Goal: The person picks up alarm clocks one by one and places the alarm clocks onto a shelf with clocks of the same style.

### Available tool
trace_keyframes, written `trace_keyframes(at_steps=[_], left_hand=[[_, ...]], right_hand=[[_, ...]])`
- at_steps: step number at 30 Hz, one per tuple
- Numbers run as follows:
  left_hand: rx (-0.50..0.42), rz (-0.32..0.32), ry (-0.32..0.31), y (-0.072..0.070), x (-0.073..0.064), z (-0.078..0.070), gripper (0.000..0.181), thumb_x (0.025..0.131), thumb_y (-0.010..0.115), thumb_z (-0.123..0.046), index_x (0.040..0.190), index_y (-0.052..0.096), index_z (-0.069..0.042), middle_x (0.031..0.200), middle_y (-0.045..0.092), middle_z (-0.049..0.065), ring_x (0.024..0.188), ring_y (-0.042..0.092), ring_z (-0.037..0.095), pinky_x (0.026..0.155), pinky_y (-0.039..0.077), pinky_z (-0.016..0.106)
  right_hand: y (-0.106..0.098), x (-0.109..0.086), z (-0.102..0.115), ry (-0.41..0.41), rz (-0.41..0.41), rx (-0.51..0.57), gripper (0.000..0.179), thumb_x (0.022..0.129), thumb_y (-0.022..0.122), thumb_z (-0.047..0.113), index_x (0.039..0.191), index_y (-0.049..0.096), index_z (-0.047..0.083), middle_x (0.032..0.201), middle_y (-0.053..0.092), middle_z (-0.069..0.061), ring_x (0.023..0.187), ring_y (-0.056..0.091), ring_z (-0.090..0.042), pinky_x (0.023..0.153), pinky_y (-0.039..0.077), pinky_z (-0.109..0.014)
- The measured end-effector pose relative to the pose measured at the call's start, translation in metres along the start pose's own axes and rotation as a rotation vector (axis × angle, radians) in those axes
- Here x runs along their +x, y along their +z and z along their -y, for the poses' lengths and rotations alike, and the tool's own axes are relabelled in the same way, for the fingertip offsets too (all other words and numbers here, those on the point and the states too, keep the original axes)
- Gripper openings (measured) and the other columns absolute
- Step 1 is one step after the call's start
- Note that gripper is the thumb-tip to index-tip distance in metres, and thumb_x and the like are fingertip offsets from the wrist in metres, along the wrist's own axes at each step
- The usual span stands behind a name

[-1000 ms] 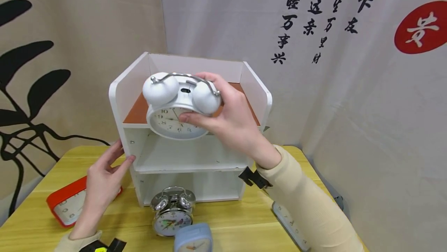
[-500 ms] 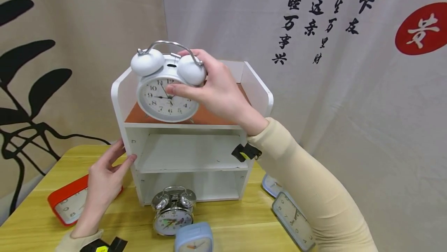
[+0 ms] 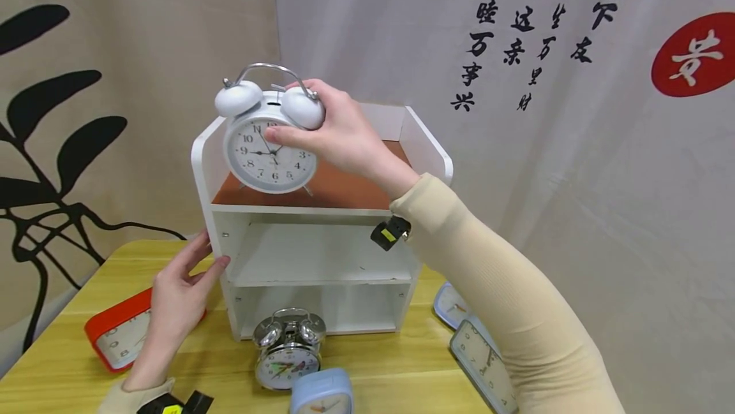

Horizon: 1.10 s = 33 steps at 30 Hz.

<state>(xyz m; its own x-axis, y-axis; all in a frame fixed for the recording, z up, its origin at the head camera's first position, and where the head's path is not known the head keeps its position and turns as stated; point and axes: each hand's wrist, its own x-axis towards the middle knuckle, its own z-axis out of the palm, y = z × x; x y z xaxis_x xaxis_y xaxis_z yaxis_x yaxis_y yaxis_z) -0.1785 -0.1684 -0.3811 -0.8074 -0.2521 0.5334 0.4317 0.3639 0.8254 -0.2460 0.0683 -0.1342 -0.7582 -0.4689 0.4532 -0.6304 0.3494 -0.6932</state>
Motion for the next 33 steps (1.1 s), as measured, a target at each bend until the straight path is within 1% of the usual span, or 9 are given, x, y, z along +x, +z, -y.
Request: trace_keyframes(at_steps=[7, 15, 23, 33], left_hand=[[-0.010, -0.007, 0.004, 0.000, 0.001, 0.001, 0.057, 0.097, 0.071, 0.002, 0.151, 0.057, -0.008, 0.143, 0.067, 0.023, 0.111, 0.053, -0.031, 0.082, 0.051, -0.001], [-0.015, -0.009, -0.002, 0.001, 0.002, 0.002, 0.057, 0.097, 0.071, 0.002, 0.151, 0.057, -0.007, 0.141, 0.068, 0.024, 0.110, 0.054, -0.031, 0.082, 0.051, -0.001], [-0.016, -0.009, 0.010, 0.000, 0.004, 0.001, 0.056, 0.096, 0.071, 0.002, 0.150, 0.057, -0.005, 0.141, 0.067, 0.025, 0.110, 0.053, -0.031, 0.082, 0.052, -0.001], [-0.014, -0.008, 0.002, -0.001, 0.004, 0.002, 0.057, 0.096, 0.072, 0.001, 0.151, 0.057, -0.007, 0.142, 0.067, 0.023, 0.111, 0.053, -0.031, 0.081, 0.052, 0.000]], right_hand=[[0.006, 0.014, -0.006, 0.021, 0.025, -0.012, 0.049, 0.090, 0.084, 0.018, 0.132, 0.061, 0.007, 0.114, 0.071, -0.011, 0.102, 0.070, -0.020, 0.090, 0.061, -0.032], [0.010, 0.025, -0.011, 0.043, 0.043, -0.023, 0.043, 0.091, 0.083, 0.020, 0.127, 0.063, 0.007, 0.112, 0.074, -0.010, 0.099, 0.072, -0.018, 0.091, 0.061, -0.030], [0.013, 0.033, -0.011, 0.061, 0.065, -0.018, 0.044, 0.091, 0.083, 0.020, 0.128, 0.063, 0.008, 0.113, 0.073, -0.010, 0.100, 0.071, -0.018, 0.091, 0.060, -0.030], [0.018, 0.041, -0.014, 0.077, 0.093, -0.004, 0.043, 0.092, 0.082, 0.021, 0.127, 0.062, 0.008, 0.112, 0.073, -0.010, 0.099, 0.071, -0.017, 0.090, 0.060, -0.029]])
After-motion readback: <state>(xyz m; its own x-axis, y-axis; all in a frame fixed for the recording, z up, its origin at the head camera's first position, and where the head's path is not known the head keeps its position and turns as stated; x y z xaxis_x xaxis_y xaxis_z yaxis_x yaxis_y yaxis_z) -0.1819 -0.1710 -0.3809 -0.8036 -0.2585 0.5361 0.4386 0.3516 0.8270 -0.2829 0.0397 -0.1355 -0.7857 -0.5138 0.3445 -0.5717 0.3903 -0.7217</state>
